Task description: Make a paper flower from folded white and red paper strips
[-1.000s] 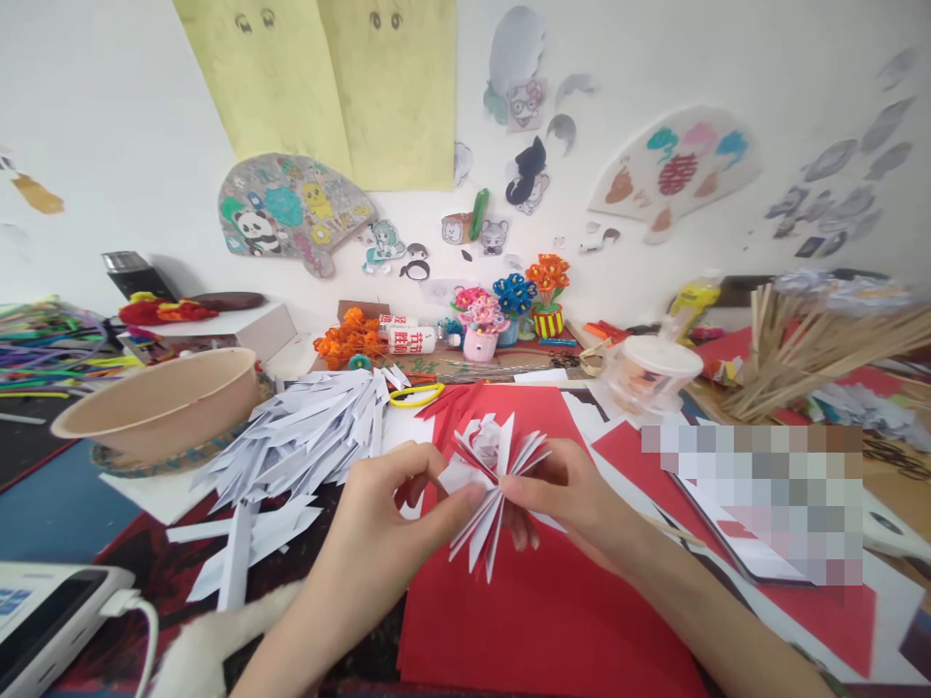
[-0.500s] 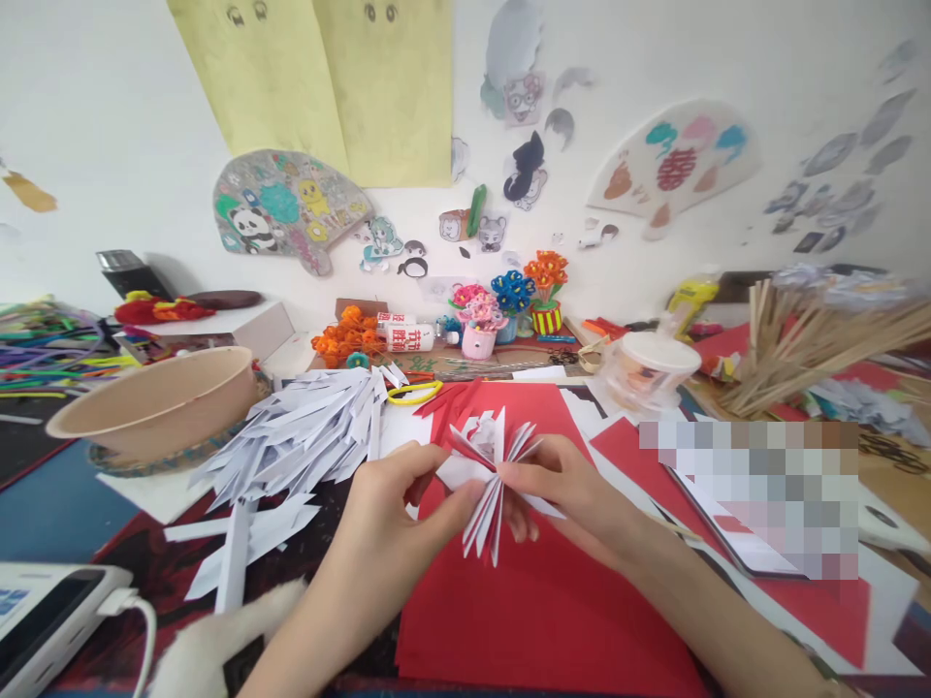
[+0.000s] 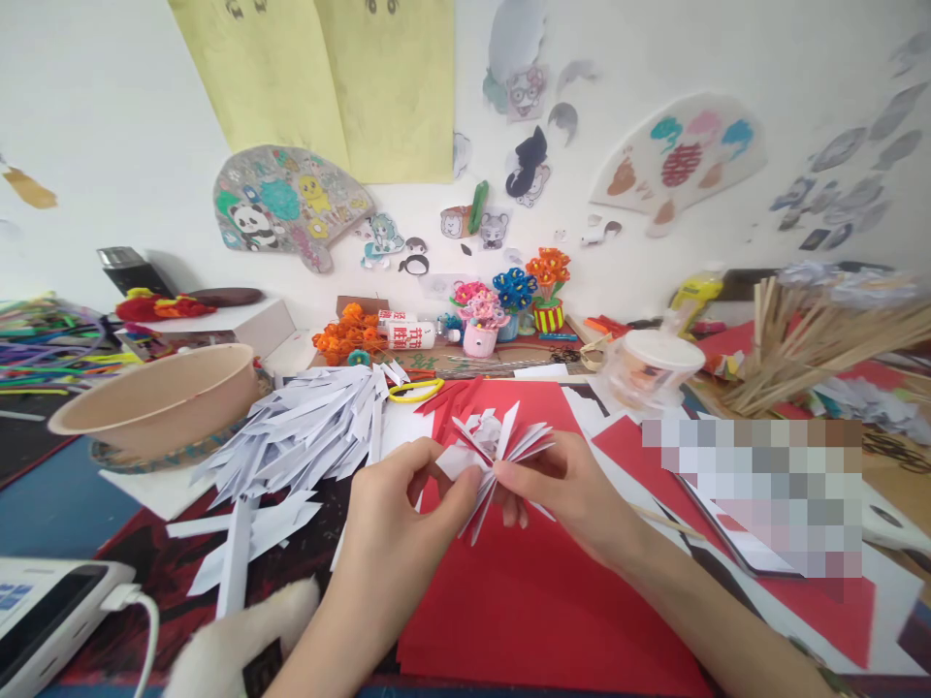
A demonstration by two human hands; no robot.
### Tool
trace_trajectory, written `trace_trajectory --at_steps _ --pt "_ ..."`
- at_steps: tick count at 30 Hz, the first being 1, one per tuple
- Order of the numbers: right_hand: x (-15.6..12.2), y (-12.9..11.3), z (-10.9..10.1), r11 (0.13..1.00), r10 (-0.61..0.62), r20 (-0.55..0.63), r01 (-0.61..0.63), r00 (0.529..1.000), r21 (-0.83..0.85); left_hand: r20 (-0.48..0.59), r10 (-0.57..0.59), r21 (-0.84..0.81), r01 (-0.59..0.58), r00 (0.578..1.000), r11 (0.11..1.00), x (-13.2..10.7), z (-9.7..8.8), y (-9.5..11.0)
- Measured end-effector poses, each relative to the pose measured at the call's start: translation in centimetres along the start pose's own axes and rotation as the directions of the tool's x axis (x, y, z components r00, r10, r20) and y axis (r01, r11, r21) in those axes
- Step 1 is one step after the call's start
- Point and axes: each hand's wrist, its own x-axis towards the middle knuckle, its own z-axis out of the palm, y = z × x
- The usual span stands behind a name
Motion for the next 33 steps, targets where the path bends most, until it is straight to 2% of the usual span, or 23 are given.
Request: trace_trajectory --at_steps 6,12,17,22,24,27,33 --pt "0.2 -0.4 0.0 0.988 0.119 0.092 -0.127 0.989 0.09 0.115 0.081 -0.081 -0.072 0.99 0.994 0.5 -1.0 -0.1" --pt "0.2 -0.3 -0.1 0.963 0.169 0.137 -0.193 0.976 0.186 -0.008 0.063 -0.058 -0.064 0.998 0.996 0.2 -0.5 0.0" --pt "0.1 -0.3 0.1 0.995 0.089 0.074 -0.093 0.993 0.043 -0.034 0.033 -0.05 -0.035 0.999 0.998 0.0 -0.1 0.3" --pt "0.0 -0.1 0.1 0.999 0.022 0.021 -0.021 1.0 -0.047 -0.078 0.073 -0.051 -0.077 0.994 0.996 0.2 -0.3 0.4" --pt "0.0 -0.1 0.0 0.998 0.013 0.027 -0.011 1.0 -0.067 -0.035 0.095 -0.06 -0.097 0.995 0.993 0.3 -0.6 0.4" --pt "-0.2 -0.5 0.0 0.991 0.009 0.031 -0.005 0.999 -0.133 0.088 0.097 -0.132 -0.085 0.991 0.988 0.4 -0.9 0.4" --pt "-0.5 -1.3 0.0 0.969 0.041 0.037 -0.031 0.998 -0.244 0.141 0.042 -0.212 -0.012 0.989 0.977 0.5 -0.8 0.1"
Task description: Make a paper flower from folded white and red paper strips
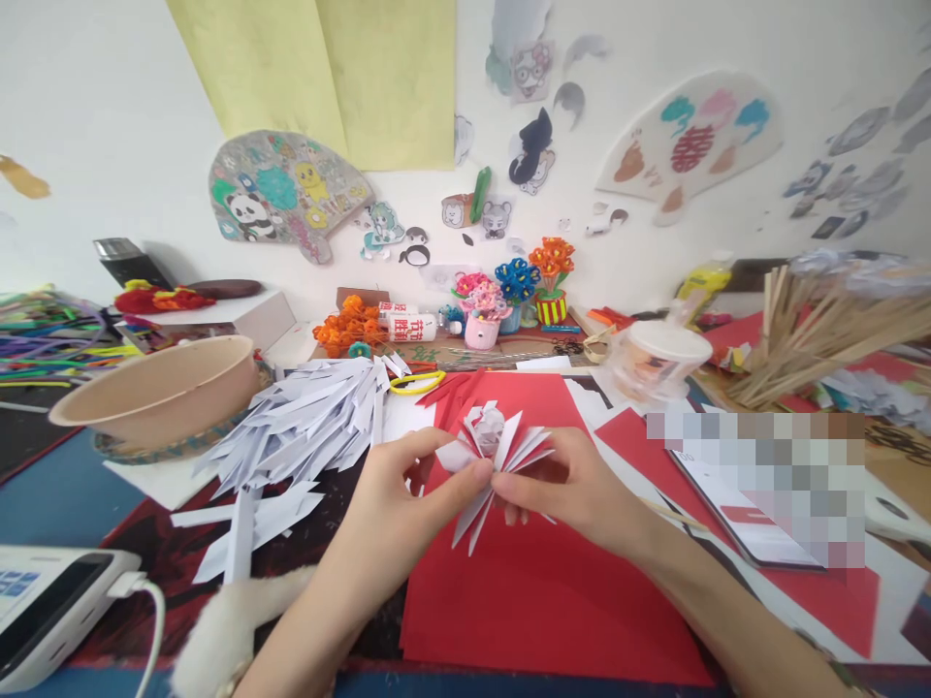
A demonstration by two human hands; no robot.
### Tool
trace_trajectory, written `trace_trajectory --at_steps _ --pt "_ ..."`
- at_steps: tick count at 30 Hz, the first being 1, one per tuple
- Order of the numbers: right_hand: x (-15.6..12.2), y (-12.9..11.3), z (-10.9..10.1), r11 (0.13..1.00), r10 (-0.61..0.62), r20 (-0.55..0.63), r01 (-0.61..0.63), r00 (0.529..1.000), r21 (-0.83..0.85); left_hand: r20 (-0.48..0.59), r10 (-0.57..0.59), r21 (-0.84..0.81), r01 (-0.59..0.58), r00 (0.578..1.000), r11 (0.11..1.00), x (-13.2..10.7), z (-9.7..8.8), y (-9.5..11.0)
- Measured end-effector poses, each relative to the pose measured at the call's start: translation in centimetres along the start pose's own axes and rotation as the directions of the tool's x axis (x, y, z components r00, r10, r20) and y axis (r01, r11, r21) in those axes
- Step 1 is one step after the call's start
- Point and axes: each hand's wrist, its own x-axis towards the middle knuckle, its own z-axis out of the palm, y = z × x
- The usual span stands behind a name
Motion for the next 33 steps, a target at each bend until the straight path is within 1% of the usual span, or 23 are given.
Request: trace_trajectory --at_steps 3,6,8,11,16,19,23,25,28,30,33 --pt "0.0 0.2 -0.4 1.0 0.009 0.038 -0.009 0.999 -0.006 0.043 0.008 0.018 -0.009 0.999 1.0 0.2 -0.2 -0.2" --pt "0.1 0.5 -0.8 1.0 0.016 0.088 -0.018 0.996 0.025 0.1 0.014 -0.003 -0.014 0.995 1.0 0.2 -0.4 -0.1" --pt "0.1 0.7 -0.9 0.999 0.017 0.11 -0.021 0.994 0.035 0.13 -0.015 -0.033 0.019 0.991 0.999 0.1 -0.5 0.1" --pt "0.2 0.8 -1.0 0.999 0.008 0.124 -0.013 0.992 0.041 0.147 -0.071 -0.102 0.086 0.987 0.991 0.0 -0.5 0.4" --pt "0.3 0.6 -1.2 1.0 0.0 0.164 -0.005 0.986 0.027 0.196 -0.114 -0.213 0.156 0.974 0.965 0.0 -0.5 0.3" --pt "0.3 0.4 -1.3 1.0 0.01 0.188 -0.012 0.982 0.011 0.214 -0.127 -0.215 0.174 0.968 0.961 0.3 -0.6 0.1" --pt "0.3 0.4 -1.6 0.999 0.0 0.207 -0.007 0.978 0.031 0.306 -0.138 -0.231 0.214 0.942 0.949 0.8 -0.8 0.4" --pt "0.4 0.3 -1.6 0.999 -0.011 0.214 0.004 0.977 0.033 0.307 -0.106 -0.259 0.19 0.946 0.947 1.0 -0.8 0.8" --pt "0.5 0.3 -1.8 1.0 -0.014 0.218 0.01 0.976 0.019 0.308 -0.034 -0.275 0.123 0.951 0.954 1.1 -0.8 1.5" --pt "0.5 0.2 -1.8 1.0 -0.016 0.226 0.012 0.974 0.019 0.3 -0.012 -0.217 0.08 0.954 0.973 1.1 -0.9 1.8" --pt "0.6 0.2 -1.9 0.999 -0.025 0.23 0.02 0.973 0.026 0.247 0.004 -0.084 0.018 0.969 0.996 1.2 -0.9 1.8"
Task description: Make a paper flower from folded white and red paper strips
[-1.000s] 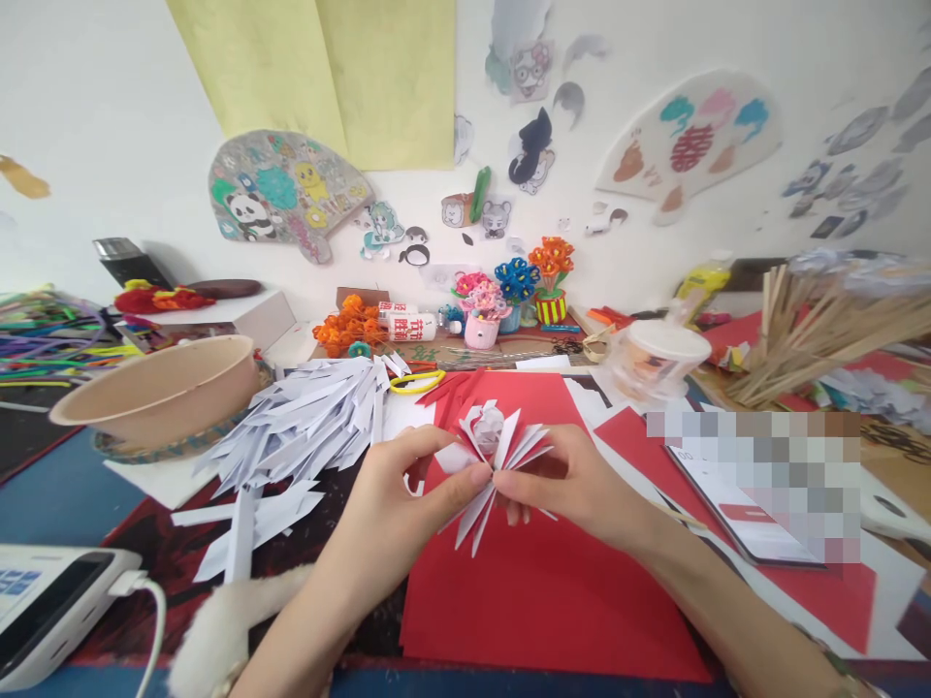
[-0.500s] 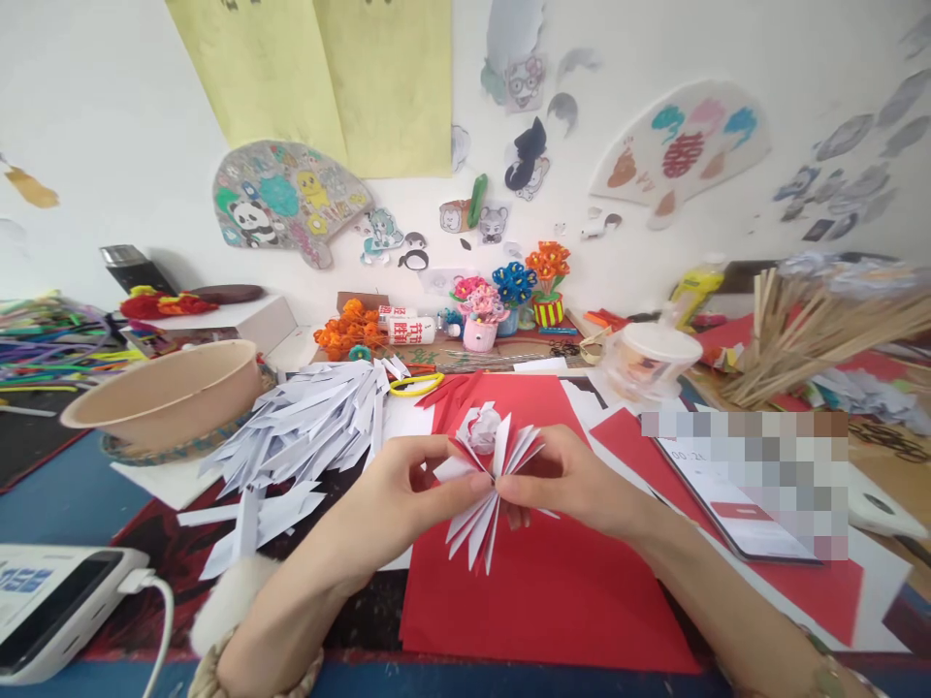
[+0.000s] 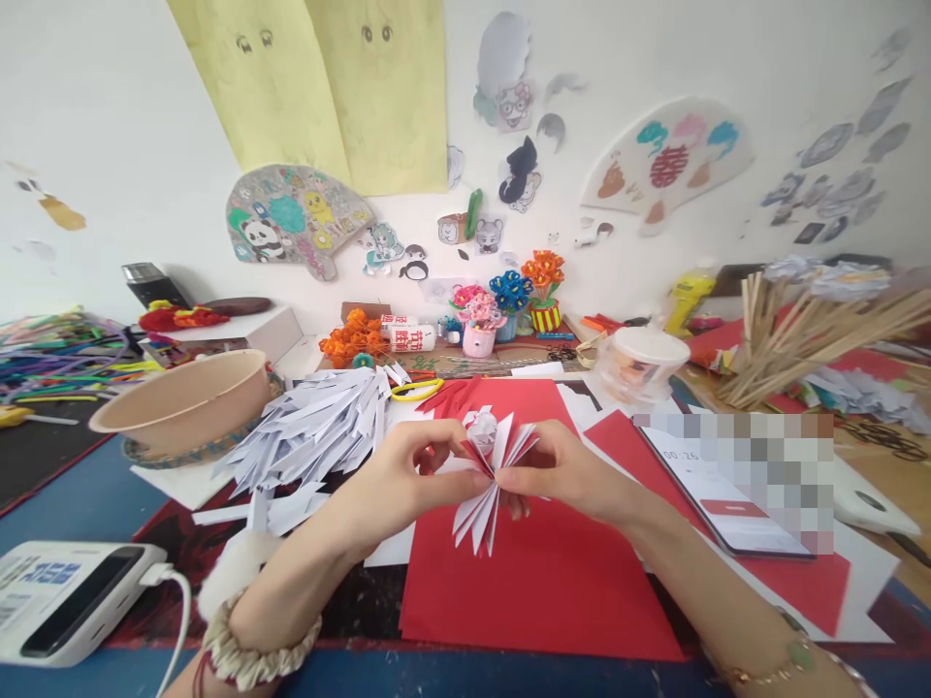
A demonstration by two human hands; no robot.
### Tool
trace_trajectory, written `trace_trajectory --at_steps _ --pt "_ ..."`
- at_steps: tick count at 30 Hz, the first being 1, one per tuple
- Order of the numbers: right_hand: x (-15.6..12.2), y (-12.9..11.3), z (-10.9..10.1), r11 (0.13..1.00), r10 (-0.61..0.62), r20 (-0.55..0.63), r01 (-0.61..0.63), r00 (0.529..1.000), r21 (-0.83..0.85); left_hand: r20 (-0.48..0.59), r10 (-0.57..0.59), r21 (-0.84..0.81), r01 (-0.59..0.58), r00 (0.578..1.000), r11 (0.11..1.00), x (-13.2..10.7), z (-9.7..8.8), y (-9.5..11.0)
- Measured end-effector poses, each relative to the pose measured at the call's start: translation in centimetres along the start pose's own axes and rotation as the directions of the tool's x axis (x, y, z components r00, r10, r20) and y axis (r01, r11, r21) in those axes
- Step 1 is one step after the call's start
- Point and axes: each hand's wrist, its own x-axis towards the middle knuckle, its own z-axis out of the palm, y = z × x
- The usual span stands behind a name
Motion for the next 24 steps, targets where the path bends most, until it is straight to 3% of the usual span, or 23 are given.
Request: trace_trajectory --at_steps 3,10,16,19,24 --pt "0.04 0.03 -0.02 1.0 -0.011 -0.011 0.011 1.0 0.009 -0.013 0.03 -0.025 -0.031 0.999 0.999 0.05 0.05 -0.08" --pt "0.03 -0.08 -0.07 1.0 -0.018 -0.019 0.018 1.0 0.002 0.084 0.031 -0.217 -0.012 0.996 0.976 0.24 0.29 -0.02" --pt "0.17 0.12 -0.27 1.0 -0.024 0.0 0.024 1.0 0.007 0.013 -0.041 0.047 0.041 0.999 0.998 0.29 -0.07 -0.06" --pt "0.15 0.1 -0.22 1.0 -0.02 0.008 0.02 1.0 0.004 0.056 -0.051 0.056 0.047 0.997 0.997 0.32 -0.36 0.13" --pt "-0.02 -0.09 -0.17 1.0 0.016 0.026 -0.016 1.0 0.003 0.205 -0.092 -0.074 0.109 0.974 0.991 0.36 -0.35 0.54"
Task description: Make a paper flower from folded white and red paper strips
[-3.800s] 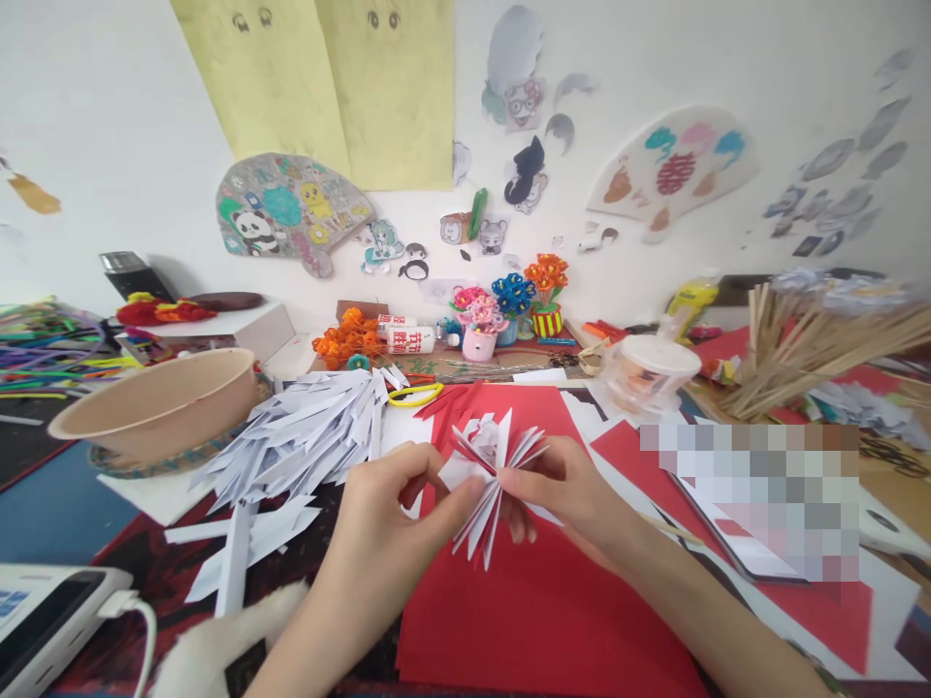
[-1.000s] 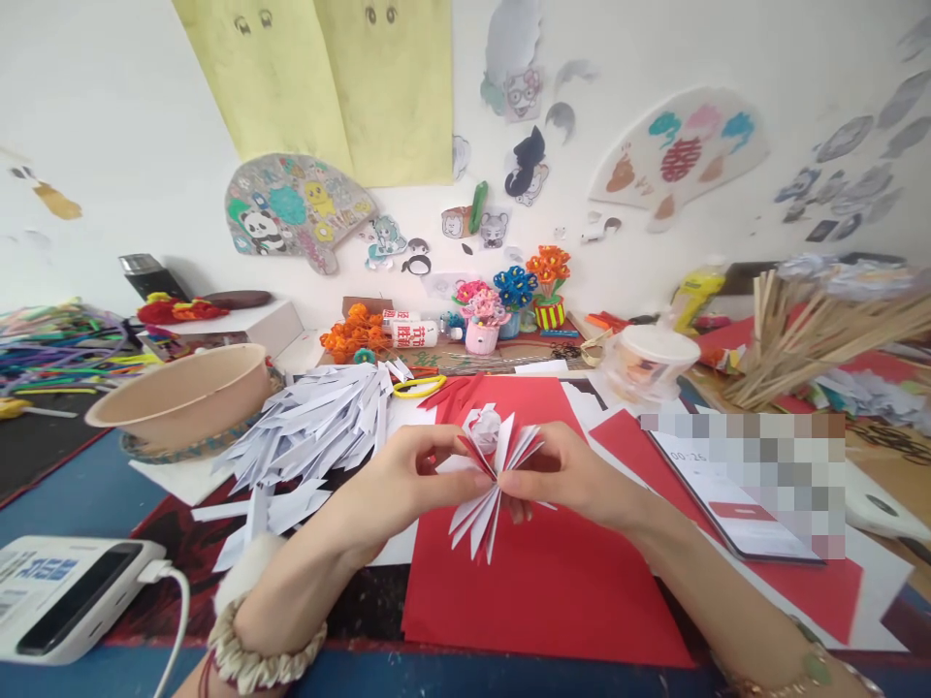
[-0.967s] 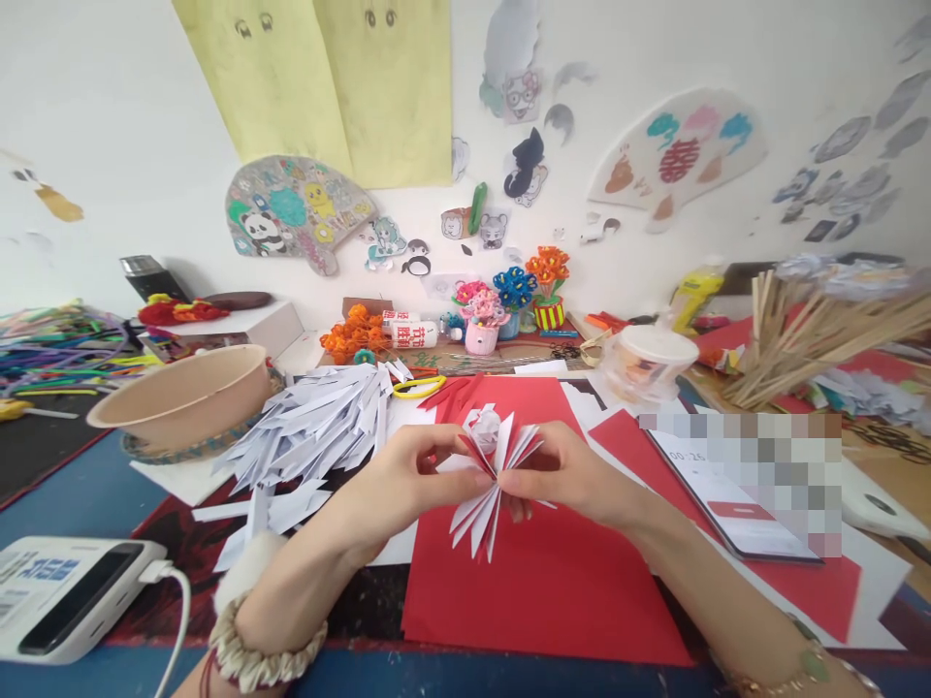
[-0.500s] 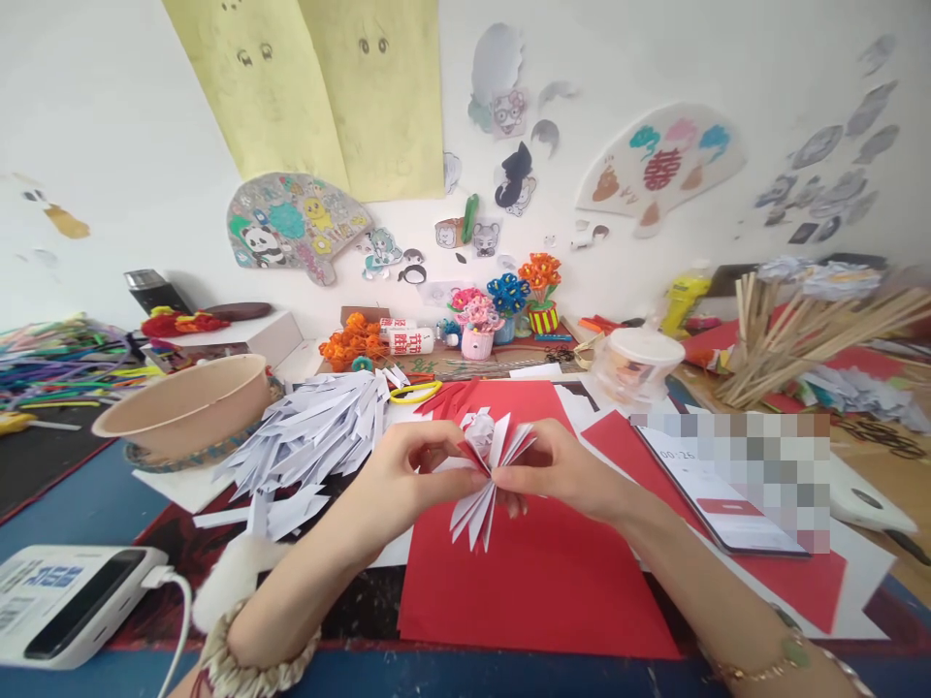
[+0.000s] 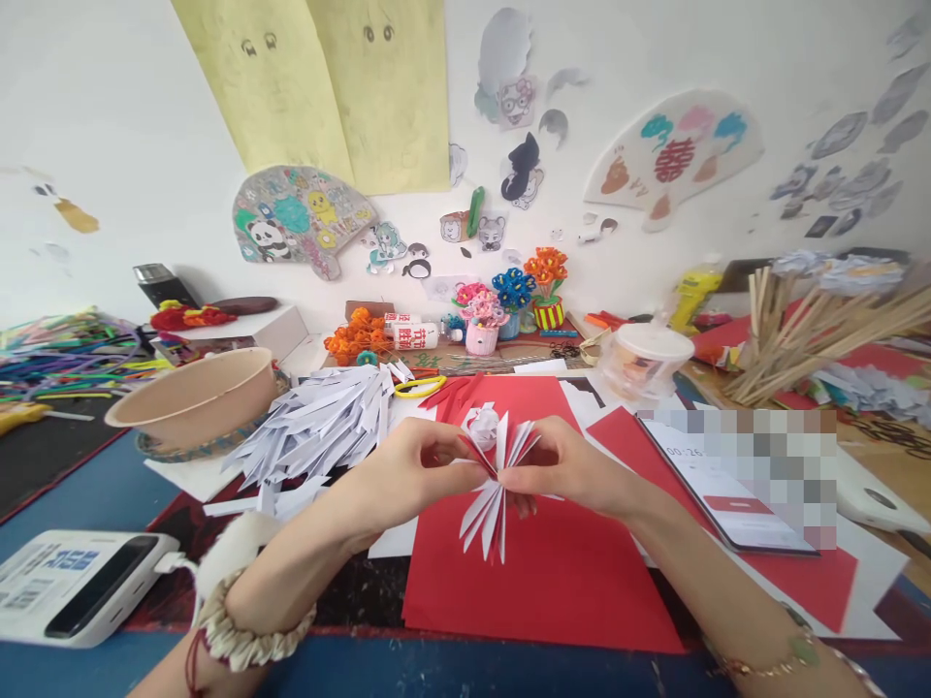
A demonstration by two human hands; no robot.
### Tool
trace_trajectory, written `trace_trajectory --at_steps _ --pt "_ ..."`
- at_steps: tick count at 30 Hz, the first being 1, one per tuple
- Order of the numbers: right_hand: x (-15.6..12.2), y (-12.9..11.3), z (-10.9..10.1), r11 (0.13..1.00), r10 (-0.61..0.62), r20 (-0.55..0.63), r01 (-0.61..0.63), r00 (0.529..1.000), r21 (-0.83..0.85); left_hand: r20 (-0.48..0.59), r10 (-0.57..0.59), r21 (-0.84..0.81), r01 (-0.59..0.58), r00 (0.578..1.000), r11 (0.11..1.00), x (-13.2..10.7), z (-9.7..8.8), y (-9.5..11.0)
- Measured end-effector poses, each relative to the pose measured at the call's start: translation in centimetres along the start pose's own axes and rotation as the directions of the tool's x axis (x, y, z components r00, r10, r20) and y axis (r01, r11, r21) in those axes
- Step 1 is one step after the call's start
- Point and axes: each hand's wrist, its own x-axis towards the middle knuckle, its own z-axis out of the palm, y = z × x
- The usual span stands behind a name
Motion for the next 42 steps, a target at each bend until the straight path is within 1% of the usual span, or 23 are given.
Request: trace_trajectory --at_steps 3,5,7,11,13,16,18,22,25,28,30,34,38,42 --pt "0.0 0.0 0.0 1.0 0.009 0.018 -0.01 1.0 0.014 -0.024 -0.073 -0.026 0.072 0.997 0.997 0.1 0.1 -0.2" --pt "0.0 0.0 0.0 1.0 0.012 0.023 -0.012 1.0 0.023 -0.024 -0.102 -0.058 0.1 0.994 0.993 0.1 0.2 -0.4" --pt "0.0 0.1 0.0 0.999 0.016 0.022 -0.016 1.0 0.028 -0.024 -0.1 -0.101 0.097 0.995 0.99 0.0 0.3 -0.6" --pt "0.0 0.2 0.0 0.999 0.009 0.022 -0.01 1.0 0.035 -0.082 -0.057 -0.11 0.048 0.995 0.993 0.0 0.5 -0.8" --pt "0.0 0.3 0.0 0.999 0.003 0.022 -0.004 1.0 0.04 -0.104 -0.01 -0.078 0.002 0.995 0.997 0.0 0.7 -1.0" --pt "0.0 0.3 0.0 0.999 0.005 0.008 -0.006 1.0 0.047 -0.162 0.068 0.031 -0.064 0.984 0.997 -0.1 0.9 -1.3" --pt "0.1 0.2 0.0 0.999 0.004 -0.009 -0.004 1.0 0.039 -0.208 0.095 0.119 -0.071 0.973 0.99 -0.3 1.0 -1.3" --pt "0.2 0.3 0.1 1.0 -0.007 -0.042 0.008 0.999 0.013 -0.269 0.117 0.256 -0.046 0.956 0.965 -0.5 1.3 -1.0" --pt "0.2 0.4 0.2 1.0 -0.008 -0.057 0.009 0.998 0.008 -0.276 0.123 0.299 -0.037 0.953 0.954 -0.5 1.3 -0.8" --pt "0.2 0.5 0.1 1.0 -0.002 -0.062 0.002 0.998 0.0 -0.259 0.128 0.306 -0.045 0.957 0.951 -0.4 1.1 -0.6" --pt "0.2 0.5 0.1 1.0 -0.007 -0.061 0.007 0.998 0.0 -0.24 0.124 0.309 -0.045 0.963 0.95 -0.3 0.9 -0.6" --pt "0.2 0.6 0.0 1.0 -0.026 -0.053 0.027 0.998 0.016 -0.197 0.078 0.336 -0.007 0.977 0.942 -0.2 0.3 -0.6" --pt "0.2 0.5 0.0 0.998 -0.042 -0.038 0.043 0.998 0.037 -0.137 0.064 0.334 -0.015 0.988 0.942 -0.2 0.0 -0.7" --pt "0.2 0.6 0.0 0.997 -0.058 -0.052 0.061 0.997 0.05 -0.165 0.059 0.319 -0.003 0.984 0.948 -0.3 0.1 -0.6"
